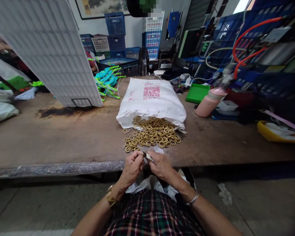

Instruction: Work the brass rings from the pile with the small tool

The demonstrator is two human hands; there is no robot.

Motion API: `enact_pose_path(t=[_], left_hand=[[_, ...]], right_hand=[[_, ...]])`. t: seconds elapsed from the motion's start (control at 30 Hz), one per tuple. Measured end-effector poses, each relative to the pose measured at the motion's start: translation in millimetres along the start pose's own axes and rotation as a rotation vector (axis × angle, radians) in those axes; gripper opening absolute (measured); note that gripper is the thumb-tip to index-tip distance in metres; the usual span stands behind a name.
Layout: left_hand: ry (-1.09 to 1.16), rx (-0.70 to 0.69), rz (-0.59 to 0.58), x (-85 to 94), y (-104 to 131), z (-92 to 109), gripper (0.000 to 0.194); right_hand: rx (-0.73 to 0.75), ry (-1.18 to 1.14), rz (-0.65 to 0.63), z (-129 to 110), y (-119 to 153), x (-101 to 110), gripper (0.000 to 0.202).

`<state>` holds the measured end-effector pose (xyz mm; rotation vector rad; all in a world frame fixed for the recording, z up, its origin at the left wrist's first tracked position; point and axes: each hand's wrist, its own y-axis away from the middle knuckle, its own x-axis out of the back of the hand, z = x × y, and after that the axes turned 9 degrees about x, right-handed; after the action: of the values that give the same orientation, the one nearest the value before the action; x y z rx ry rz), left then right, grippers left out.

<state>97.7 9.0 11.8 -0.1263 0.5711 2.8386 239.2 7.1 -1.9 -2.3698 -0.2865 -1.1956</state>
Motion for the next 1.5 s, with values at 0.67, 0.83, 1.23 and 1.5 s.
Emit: enact_pose_path(t=[0.67,0.83,1.23,1.5], left_hand=[[-0.124,-0.055,0.024,-0.8,-2,0,0.028],[-0.059,0.045,-0.167,-3.0,13,1,0.030],[0.297,0.763,-0.161,-0.5,1,-62,0.019],[0.495,0.863,0.012,-3.6,-11,-82,0.010]], right_hand=[[-0.153,0.173,-0.221,-2,-3,5,0.025],[-0.283,0.254,-0.262,17,-1,6,0.026],[-0.251,0.243,-0.061,34,-21,-12,0.021],[-0.398,0.433,-0.115,29,-31,-26,0.019]])
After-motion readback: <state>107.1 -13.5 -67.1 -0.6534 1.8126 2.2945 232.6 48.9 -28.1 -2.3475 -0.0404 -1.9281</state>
